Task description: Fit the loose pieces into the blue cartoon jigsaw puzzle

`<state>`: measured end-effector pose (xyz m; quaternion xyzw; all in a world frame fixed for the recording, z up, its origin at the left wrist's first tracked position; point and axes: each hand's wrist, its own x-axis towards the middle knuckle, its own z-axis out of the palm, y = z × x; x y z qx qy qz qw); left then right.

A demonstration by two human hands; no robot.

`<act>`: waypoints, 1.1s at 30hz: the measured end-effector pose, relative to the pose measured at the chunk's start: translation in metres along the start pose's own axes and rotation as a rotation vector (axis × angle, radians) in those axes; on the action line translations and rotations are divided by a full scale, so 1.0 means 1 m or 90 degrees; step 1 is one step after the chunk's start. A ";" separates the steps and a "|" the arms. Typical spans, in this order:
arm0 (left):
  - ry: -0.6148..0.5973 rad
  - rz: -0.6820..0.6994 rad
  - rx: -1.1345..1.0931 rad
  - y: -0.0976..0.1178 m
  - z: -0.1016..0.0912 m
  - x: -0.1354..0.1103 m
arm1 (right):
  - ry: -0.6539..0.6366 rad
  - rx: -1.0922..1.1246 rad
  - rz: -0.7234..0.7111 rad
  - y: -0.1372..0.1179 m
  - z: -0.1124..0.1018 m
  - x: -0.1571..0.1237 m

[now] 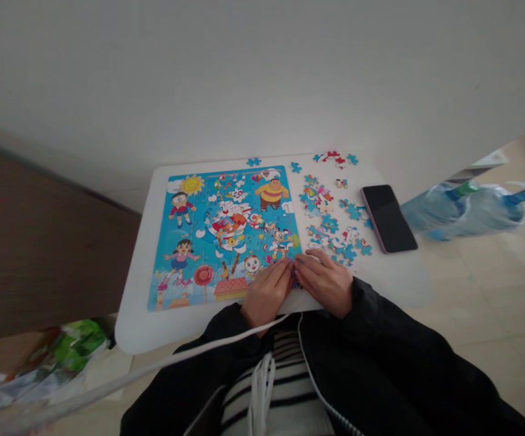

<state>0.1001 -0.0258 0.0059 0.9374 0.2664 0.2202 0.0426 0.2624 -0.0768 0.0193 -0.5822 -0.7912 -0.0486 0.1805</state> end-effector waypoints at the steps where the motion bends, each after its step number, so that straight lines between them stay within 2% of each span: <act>1: 0.008 0.004 0.011 0.000 0.000 0.000 | 0.006 -0.001 -0.002 0.000 0.000 0.001; 5: 0.035 0.014 0.032 -0.001 -0.001 0.001 | 0.042 0.001 -0.012 0.001 0.000 0.005; 12: 0.001 0.026 0.016 -0.004 -0.001 0.002 | 0.015 -0.007 -0.009 -0.001 0.005 0.005; 16: 0.017 0.022 0.018 -0.004 0.000 0.003 | 0.005 -0.001 -0.027 0.001 -0.002 0.005; 19: 0.026 0.029 0.011 -0.004 0.000 0.003 | -0.010 0.048 -0.021 0.027 -0.017 0.016; 22: 0.024 0.039 0.015 -0.004 -0.001 0.005 | 0.030 0.001 0.095 0.076 -0.029 0.042; 24: 0.014 0.037 0.023 -0.003 -0.004 0.008 | 0.043 -0.033 0.169 0.111 -0.029 0.062; 25: 0.002 0.032 0.026 -0.003 -0.005 0.010 | 0.022 -0.035 0.187 0.127 -0.027 0.071; 27: -0.033 0.022 0.026 -0.002 -0.009 0.014 | -0.070 -0.030 0.189 0.149 -0.018 0.086; 30: -0.097 0.014 0.008 -0.001 -0.012 0.021 | -0.150 -0.039 0.221 0.163 -0.006 0.097; 33: -0.130 0.006 -0.013 -0.002 -0.013 0.024 | -0.172 -0.034 0.233 0.162 -0.003 0.099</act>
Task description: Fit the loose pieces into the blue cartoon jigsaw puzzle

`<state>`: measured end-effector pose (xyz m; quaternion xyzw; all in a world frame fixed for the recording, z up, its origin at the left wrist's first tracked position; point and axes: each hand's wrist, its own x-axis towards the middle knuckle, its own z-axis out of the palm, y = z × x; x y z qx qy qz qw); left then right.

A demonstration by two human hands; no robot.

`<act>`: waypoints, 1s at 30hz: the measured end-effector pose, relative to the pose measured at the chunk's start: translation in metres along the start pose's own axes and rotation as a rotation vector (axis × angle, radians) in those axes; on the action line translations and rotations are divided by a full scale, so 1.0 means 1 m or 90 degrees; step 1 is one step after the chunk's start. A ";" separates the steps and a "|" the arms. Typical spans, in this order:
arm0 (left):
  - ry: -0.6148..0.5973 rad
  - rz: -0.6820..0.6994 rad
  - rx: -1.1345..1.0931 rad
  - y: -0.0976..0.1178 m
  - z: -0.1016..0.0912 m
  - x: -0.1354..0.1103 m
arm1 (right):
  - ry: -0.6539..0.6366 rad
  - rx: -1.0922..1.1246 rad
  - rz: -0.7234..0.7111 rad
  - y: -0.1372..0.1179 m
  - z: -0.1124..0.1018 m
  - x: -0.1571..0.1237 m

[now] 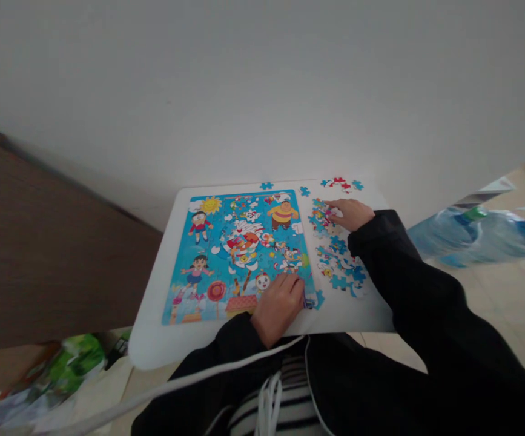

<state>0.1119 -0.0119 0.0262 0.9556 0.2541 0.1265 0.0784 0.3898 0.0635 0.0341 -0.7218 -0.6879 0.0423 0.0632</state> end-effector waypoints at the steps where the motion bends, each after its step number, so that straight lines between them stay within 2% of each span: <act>1: -0.005 -0.001 -0.006 -0.001 0.000 0.000 | -0.010 0.002 0.003 -0.001 -0.001 0.000; 6: -0.001 0.019 -0.028 -0.003 0.002 -0.006 | -0.072 0.004 0.033 -0.002 -0.011 0.003; 10: 0.026 0.029 -0.031 -0.004 0.001 -0.011 | -0.083 -0.019 0.076 -0.009 -0.017 0.005; 18: 0.174 0.132 -0.055 -0.005 -0.003 -0.027 | -0.080 -0.085 0.162 -0.028 -0.018 0.011; 23: 0.198 0.113 -0.033 -0.014 -0.009 -0.046 | -0.085 -0.036 0.176 -0.022 -0.016 0.020; 27: 0.217 0.085 -0.014 -0.021 -0.015 -0.055 | -0.044 0.031 0.176 -0.002 -0.020 0.018; 30: 0.228 0.059 -0.003 -0.023 -0.018 -0.058 | 0.050 0.116 0.185 0.002 -0.031 0.001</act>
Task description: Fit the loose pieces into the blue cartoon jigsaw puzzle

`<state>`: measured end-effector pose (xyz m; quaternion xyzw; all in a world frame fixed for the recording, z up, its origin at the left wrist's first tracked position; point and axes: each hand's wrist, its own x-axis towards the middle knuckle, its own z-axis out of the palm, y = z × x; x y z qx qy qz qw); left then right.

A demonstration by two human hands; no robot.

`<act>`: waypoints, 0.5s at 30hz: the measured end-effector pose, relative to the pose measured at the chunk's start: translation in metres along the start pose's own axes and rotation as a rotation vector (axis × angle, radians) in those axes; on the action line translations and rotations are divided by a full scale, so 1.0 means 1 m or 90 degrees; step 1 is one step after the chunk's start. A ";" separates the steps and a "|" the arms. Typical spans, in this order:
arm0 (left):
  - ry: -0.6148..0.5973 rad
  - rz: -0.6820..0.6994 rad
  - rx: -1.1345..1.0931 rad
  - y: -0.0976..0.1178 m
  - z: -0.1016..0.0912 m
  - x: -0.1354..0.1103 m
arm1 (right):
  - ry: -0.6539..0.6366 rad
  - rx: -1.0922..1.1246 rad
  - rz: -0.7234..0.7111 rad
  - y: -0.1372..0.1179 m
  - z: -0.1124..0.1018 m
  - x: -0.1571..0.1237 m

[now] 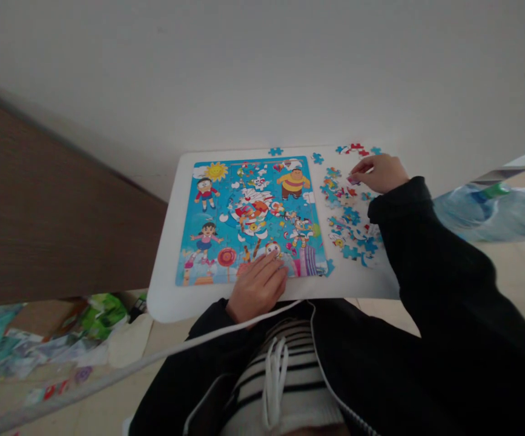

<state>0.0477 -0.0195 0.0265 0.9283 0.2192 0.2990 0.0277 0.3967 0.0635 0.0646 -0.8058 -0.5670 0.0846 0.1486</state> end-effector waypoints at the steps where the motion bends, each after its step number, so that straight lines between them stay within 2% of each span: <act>1: 0.008 -0.008 0.002 0.000 0.000 0.000 | 0.029 0.053 -0.001 -0.003 -0.005 -0.010; 3: 0.024 -0.024 0.000 -0.001 0.000 -0.001 | 0.060 0.209 -0.020 -0.016 -0.011 -0.038; 5: 0.035 -0.044 -0.012 0.000 0.000 -0.001 | -0.004 0.365 -0.060 -0.036 -0.009 -0.073; 9: 0.043 -0.079 -0.035 0.003 0.003 0.003 | -0.165 0.455 -0.075 -0.071 0.017 -0.133; 12: 0.036 -0.096 -0.029 0.006 0.006 0.007 | -0.204 0.494 -0.030 -0.080 0.039 -0.154; 15: 0.021 -0.105 -0.026 0.009 0.010 0.012 | -0.194 0.509 0.010 -0.081 0.051 -0.159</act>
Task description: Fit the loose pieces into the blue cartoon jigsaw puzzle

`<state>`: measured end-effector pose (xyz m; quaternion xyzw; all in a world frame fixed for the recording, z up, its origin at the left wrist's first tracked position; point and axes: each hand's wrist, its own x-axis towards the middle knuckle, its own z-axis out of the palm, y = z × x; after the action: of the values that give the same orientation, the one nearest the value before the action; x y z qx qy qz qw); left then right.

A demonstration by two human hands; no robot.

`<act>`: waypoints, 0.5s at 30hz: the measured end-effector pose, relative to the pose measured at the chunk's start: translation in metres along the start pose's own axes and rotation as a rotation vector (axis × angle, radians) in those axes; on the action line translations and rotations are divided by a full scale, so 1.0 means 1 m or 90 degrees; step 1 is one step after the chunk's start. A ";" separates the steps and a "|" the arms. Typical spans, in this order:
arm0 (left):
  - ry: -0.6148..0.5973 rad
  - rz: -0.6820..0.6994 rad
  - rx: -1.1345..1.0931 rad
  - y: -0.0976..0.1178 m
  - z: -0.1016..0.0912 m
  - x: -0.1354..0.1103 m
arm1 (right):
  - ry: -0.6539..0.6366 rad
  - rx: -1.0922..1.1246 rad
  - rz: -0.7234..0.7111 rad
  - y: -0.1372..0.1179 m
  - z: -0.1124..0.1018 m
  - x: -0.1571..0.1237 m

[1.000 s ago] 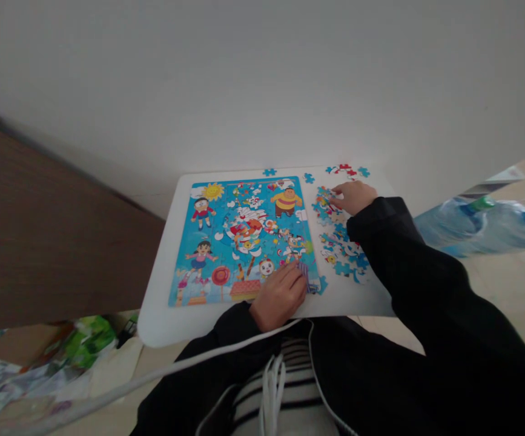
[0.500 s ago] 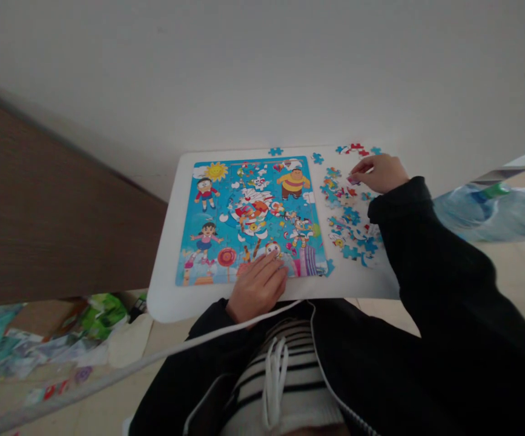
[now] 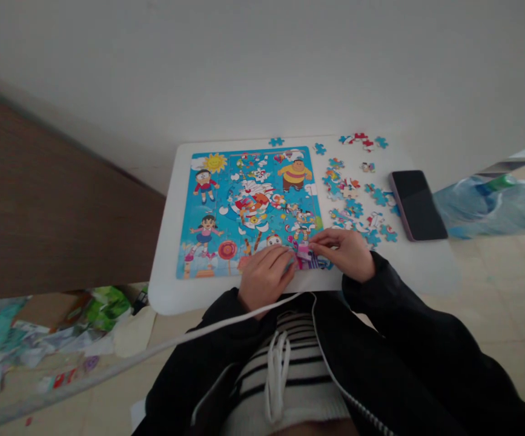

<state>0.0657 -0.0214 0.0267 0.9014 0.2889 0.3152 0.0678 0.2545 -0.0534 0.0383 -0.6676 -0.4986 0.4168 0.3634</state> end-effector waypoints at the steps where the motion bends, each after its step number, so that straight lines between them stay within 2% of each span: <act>1: -0.007 -0.004 0.000 0.001 0.002 0.001 | 0.009 0.001 0.001 0.002 0.001 0.000; 5: -0.032 -0.032 0.012 0.006 0.009 0.005 | 0.022 0.021 0.003 0.006 0.005 -0.002; 11: -0.022 -0.064 -0.040 0.008 0.012 0.006 | 0.021 0.110 0.007 0.005 0.007 -0.004; 15: -0.034 -0.065 -0.051 0.005 0.012 0.005 | 0.013 0.092 -0.010 0.004 0.006 -0.004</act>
<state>0.0783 -0.0217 0.0215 0.8901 0.3200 0.2984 0.1276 0.2497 -0.0577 0.0335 -0.6400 -0.4686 0.4424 0.4186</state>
